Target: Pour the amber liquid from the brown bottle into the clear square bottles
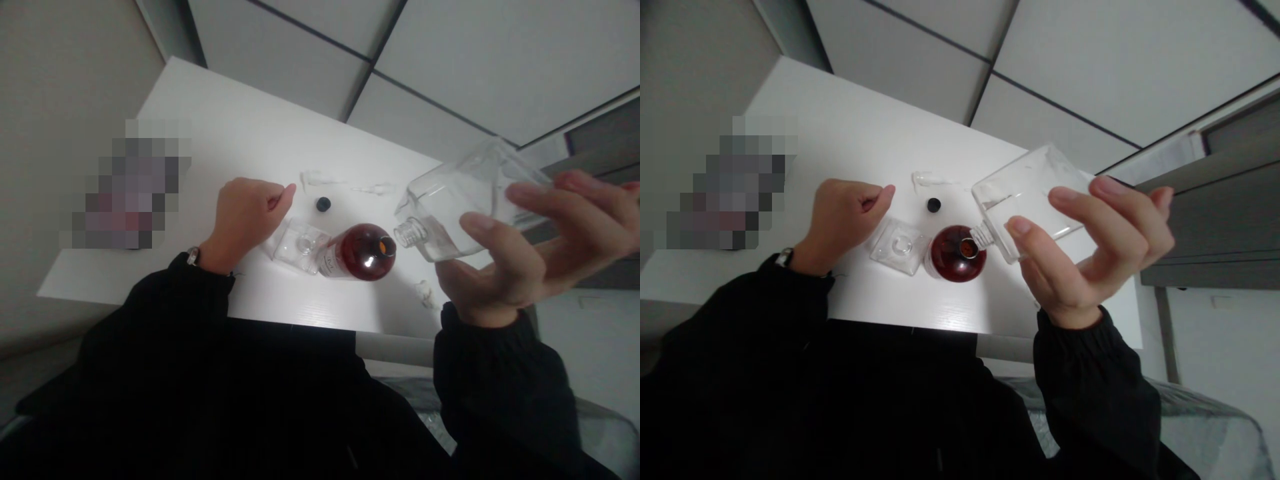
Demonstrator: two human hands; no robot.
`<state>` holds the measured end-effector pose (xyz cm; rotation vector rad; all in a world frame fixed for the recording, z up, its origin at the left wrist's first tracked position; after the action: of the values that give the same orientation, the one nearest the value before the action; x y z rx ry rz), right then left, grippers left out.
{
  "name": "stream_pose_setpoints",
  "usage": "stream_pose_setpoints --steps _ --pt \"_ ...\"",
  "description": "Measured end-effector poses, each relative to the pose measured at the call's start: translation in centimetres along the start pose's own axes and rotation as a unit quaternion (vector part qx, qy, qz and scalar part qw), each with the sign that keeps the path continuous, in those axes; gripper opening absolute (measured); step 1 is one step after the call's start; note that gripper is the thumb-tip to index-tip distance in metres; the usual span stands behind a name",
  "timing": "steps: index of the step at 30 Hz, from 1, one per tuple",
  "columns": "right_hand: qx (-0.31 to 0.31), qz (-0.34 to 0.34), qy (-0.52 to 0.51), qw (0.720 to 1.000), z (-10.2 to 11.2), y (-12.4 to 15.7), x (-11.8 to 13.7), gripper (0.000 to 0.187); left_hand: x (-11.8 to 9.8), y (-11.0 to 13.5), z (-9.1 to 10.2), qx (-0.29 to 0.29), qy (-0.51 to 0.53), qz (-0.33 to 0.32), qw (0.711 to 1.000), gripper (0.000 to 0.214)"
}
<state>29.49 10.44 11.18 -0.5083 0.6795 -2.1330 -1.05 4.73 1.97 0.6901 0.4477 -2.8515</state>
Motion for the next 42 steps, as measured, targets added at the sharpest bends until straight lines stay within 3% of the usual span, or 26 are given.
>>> stream_pose_setpoints --steps 1,2,4,10,12,17,20,22,24,28,30,33,39,42 --pt "-0.075 0.047 0.024 0.996 0.4 0.2 1.5 0.02 0.1 0.0 0.0 -0.005 0.003 -0.003 1.0 0.055" --pt "-0.107 0.071 0.039 0.991 0.4 0.3 2.6 0.031 0.3 0.0 0.0 -0.009 0.006 -0.005 1.0 0.055" --pt "-0.122 0.066 0.047 0.989 -0.1 0.6 3.7 0.048 0.5 0.1 0.0 -0.011 0.013 -0.008 1.0 0.054" --pt "-0.066 -0.126 -0.037 0.989 -2.0 2.3 0.5 0.062 1.4 -0.2 -0.1 -0.017 0.043 -0.006 0.999 0.053" --pt "-0.056 -0.19 -0.079 0.977 -2.9 2.9 -0.8 0.067 1.9 -0.3 0.0 -0.021 0.096 0.017 0.995 0.054" --pt "0.003 -0.301 -0.244 0.922 -6.8 3.6 -3.3 0.07 1.8 0.7 1.4 0.013 0.14 -0.037 0.989 0.05" --pt "0.054 -0.329 -0.327 0.884 -9.5 3.8 -4.2 0.071 1.6 3.1 2.2 0.071 0.178 -0.092 0.977 0.076" --pt "0.088 -0.332 -0.344 0.874 -11.0 3.9 -4.6 0.074 1.5 5.1 1.9 0.163 0.217 -0.115 0.956 0.094" --pt "0.113 -0.331 -0.343 0.872 -12.3 3.9 -4.9 0.076 1.5 6.7 1.4 0.21 0.202 -0.119 0.949 0.108" --pt "0.131 -0.314 -0.342 0.876 -13.8 3.9 -5.0 0.077 1.5 7.6 0.8 0.187 0.134 -0.098 0.968 0.084" --pt "0.129 -0.303 -0.336 0.882 -13.6 4.1 -5.0 0.084 1.5 7.4 0.8 0.155 0.109 -0.097 0.977 0.071" --pt "0.1 -0.29 -0.314 0.899 -11.9 5.2 -4.7 0.091 2.0 7.0 0.7 0.112 0.089 -0.093 0.985 0.068" --pt "0.003 -0.274 -0.269 0.923 -6.1 10.5 -1.7 0.046 2.9 5.4 -0.5 0.074 0.073 -0.084 0.991 0.074" --pt "-0.046 -0.298 -0.219 0.928 -3.5 14.0 -1.8 0.037 2.8 4.4 -1.3 0.067 0.067 -0.086 0.992 0.083"
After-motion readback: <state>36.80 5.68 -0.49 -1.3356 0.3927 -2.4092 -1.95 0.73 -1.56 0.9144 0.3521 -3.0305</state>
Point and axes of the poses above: each hand's wrist, its own y-axis away from the middle knuckle, its own z-axis out of the back of the hand, x = y × z, the point moved 5 cm from there along -y, towards the middle knuckle, and after that the axes turned 2 degrees about -y, right-handed, at the moved point
